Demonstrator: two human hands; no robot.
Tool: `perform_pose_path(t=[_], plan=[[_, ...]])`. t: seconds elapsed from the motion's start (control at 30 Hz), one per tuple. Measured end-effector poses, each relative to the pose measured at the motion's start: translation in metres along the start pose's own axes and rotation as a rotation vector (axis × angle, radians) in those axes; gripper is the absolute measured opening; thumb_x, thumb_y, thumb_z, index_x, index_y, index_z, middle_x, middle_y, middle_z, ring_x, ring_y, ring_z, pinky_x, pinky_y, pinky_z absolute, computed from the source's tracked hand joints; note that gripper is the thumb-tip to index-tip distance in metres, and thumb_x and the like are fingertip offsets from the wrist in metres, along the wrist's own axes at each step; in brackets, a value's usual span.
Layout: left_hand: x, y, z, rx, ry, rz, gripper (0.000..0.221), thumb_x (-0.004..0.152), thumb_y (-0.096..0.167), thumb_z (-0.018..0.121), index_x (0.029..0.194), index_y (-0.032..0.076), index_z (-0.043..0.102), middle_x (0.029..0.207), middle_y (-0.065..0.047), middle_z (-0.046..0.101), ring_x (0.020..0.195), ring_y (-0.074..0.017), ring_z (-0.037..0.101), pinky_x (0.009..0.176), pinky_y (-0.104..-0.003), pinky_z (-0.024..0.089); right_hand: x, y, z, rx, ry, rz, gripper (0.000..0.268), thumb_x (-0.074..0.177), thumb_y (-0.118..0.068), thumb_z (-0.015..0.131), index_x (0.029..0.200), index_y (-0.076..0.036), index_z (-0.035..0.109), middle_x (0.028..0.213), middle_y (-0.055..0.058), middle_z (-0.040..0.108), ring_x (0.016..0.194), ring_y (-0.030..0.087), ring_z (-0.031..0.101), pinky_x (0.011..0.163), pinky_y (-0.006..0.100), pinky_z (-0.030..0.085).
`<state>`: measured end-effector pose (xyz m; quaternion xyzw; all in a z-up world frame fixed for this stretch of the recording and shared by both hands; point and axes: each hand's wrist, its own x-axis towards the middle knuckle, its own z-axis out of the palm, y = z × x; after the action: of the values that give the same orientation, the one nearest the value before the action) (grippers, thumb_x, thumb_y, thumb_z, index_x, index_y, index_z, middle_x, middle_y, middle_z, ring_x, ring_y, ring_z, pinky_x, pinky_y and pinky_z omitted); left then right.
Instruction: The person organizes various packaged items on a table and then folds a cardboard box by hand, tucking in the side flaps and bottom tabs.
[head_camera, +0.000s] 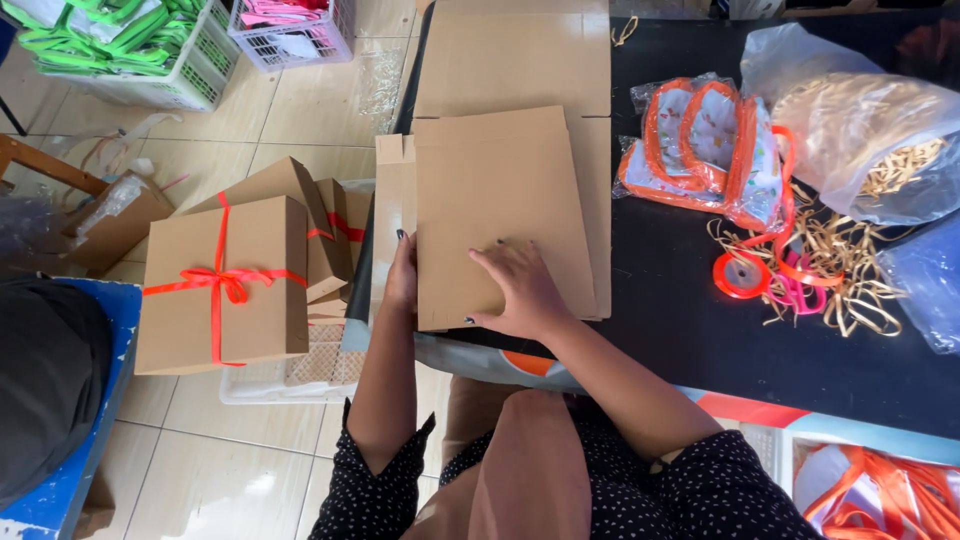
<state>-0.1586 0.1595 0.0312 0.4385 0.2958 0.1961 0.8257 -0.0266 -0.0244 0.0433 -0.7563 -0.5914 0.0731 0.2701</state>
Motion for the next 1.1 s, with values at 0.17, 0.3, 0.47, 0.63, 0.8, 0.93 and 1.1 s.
perform_pose_path(t=[0.17,0.3,0.47,0.63,0.8,0.93,1.1], plan=[[0.018,-0.031,0.002,-0.135,-0.131,0.073,0.065,0.105,0.061,0.038,0.151,0.017,0.051,0.147,-0.016,0.057,0.131,-0.0357,0.059,0.114,-0.049,0.042,-0.023,0.004,-0.002,-0.021,0.095,-0.092,0.105,0.071,-0.041,0.085,0.160,-0.025,0.033,0.156,0.010,0.045,0.142,0.034,0.043,0.114,0.070,0.025],[0.042,-0.072,0.029,-0.051,-0.648,0.322,0.071,0.104,0.066,0.026,0.160,0.023,0.029,0.145,-0.028,0.052,0.136,-0.0407,0.051,0.116,-0.057,0.031,-0.039,0.035,-0.018,0.276,0.724,-0.058,0.033,0.099,-0.004,0.058,0.131,0.000,0.064,0.120,0.019,0.070,0.110,0.037,0.069,0.097,0.050,0.054],[-0.038,-0.050,0.107,1.235,-0.477,0.311,0.091,0.083,0.064,0.066,0.161,0.032,0.032,0.166,-0.010,0.031,0.152,-0.0387,0.030,0.123,-0.063,0.018,-0.049,0.090,-0.069,0.860,1.273,0.379,0.025,0.108,-0.017,0.059,0.132,-0.012,0.056,0.121,0.010,0.069,0.109,0.018,0.068,0.098,0.039,0.057],[-0.019,-0.095,0.100,1.823,-0.443,0.493,0.090,0.082,0.061,0.073,0.159,0.043,0.031,0.168,-0.005,0.030,0.155,-0.0351,0.024,0.123,-0.067,0.009,-0.092,0.137,-0.076,0.893,1.418,0.586,0.037,0.101,-0.007,0.069,0.131,-0.019,0.053,0.120,0.004,0.067,0.110,0.022,0.075,0.099,0.035,0.063],[-0.014,-0.081,0.083,1.791,-0.417,0.539,0.043,0.100,0.040,0.060,0.142,0.041,0.058,0.159,0.001,0.047,0.149,-0.0276,0.039,0.119,-0.070,0.022,-0.141,0.149,-0.060,0.566,1.159,0.642,0.109,0.094,0.009,0.081,0.158,-0.027,0.001,0.153,0.019,0.030,0.136,0.037,0.055,0.106,0.045,0.062],[-0.014,-0.078,0.066,1.813,-0.370,0.559,0.041,0.098,0.042,0.062,0.140,0.041,0.060,0.156,0.004,0.050,0.147,-0.0250,0.042,0.117,-0.072,0.022,-0.136,0.127,-0.072,0.503,1.190,0.621,0.118,0.084,0.010,0.090,0.155,-0.018,0.000,0.157,0.018,0.014,0.140,0.038,0.050,0.105,0.043,0.064],[-0.011,-0.067,0.041,1.858,-0.183,0.581,0.040,0.091,0.043,0.057,0.130,0.039,0.064,0.148,0.009,0.057,0.140,-0.0233,0.050,0.112,-0.074,0.030,-0.158,0.182,-0.081,0.405,1.295,0.380,0.085,0.093,0.021,0.078,0.151,-0.022,0.033,0.149,0.004,0.036,0.126,0.030,0.058,0.103,0.041,0.063]])
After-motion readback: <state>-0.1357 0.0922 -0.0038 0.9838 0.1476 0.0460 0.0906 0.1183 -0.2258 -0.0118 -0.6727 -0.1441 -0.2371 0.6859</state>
